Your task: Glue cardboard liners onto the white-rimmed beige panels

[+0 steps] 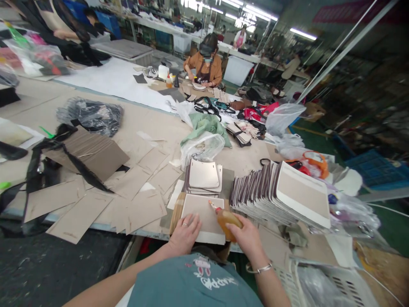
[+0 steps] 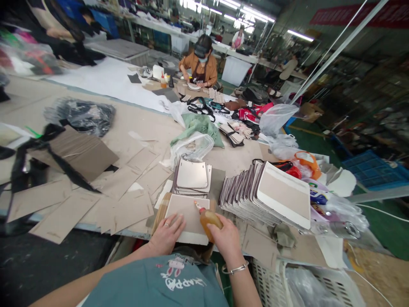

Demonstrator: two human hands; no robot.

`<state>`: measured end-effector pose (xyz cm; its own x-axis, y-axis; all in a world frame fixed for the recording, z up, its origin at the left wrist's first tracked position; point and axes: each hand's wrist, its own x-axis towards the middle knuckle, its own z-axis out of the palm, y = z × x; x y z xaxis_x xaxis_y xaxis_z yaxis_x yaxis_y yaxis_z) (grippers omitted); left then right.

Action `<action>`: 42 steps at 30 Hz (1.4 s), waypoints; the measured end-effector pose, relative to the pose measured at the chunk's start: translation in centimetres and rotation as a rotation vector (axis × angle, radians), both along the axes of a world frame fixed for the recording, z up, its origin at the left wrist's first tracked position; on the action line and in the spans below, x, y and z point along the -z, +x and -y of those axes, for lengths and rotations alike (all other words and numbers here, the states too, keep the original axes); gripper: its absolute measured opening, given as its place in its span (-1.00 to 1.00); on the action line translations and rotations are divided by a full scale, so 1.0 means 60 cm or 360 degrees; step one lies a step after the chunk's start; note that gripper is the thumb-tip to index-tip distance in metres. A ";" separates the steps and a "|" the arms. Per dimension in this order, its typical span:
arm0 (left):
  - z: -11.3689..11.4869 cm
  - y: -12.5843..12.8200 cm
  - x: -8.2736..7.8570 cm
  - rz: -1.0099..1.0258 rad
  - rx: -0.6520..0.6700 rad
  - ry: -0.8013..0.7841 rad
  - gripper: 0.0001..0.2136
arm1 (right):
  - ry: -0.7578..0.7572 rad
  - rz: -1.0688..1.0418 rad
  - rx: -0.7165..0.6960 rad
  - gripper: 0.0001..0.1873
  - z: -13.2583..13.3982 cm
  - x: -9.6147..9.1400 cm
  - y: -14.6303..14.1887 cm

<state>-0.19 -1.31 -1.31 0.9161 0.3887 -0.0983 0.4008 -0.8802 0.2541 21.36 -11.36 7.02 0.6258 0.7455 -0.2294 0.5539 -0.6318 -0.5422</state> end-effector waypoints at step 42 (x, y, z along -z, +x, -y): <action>0.000 0.001 0.007 -0.0032 0.0009 0.0095 -0.51 | -0.0014 -0.0595 0.0283 -0.57 0.018 0.012 0.024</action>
<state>-0.13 -1.33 -1.74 0.9164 0.3892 -0.0932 0.4001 -0.8959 0.1930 22.80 -12.44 6.32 0.6171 0.6302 -0.4712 0.2017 -0.7055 -0.6794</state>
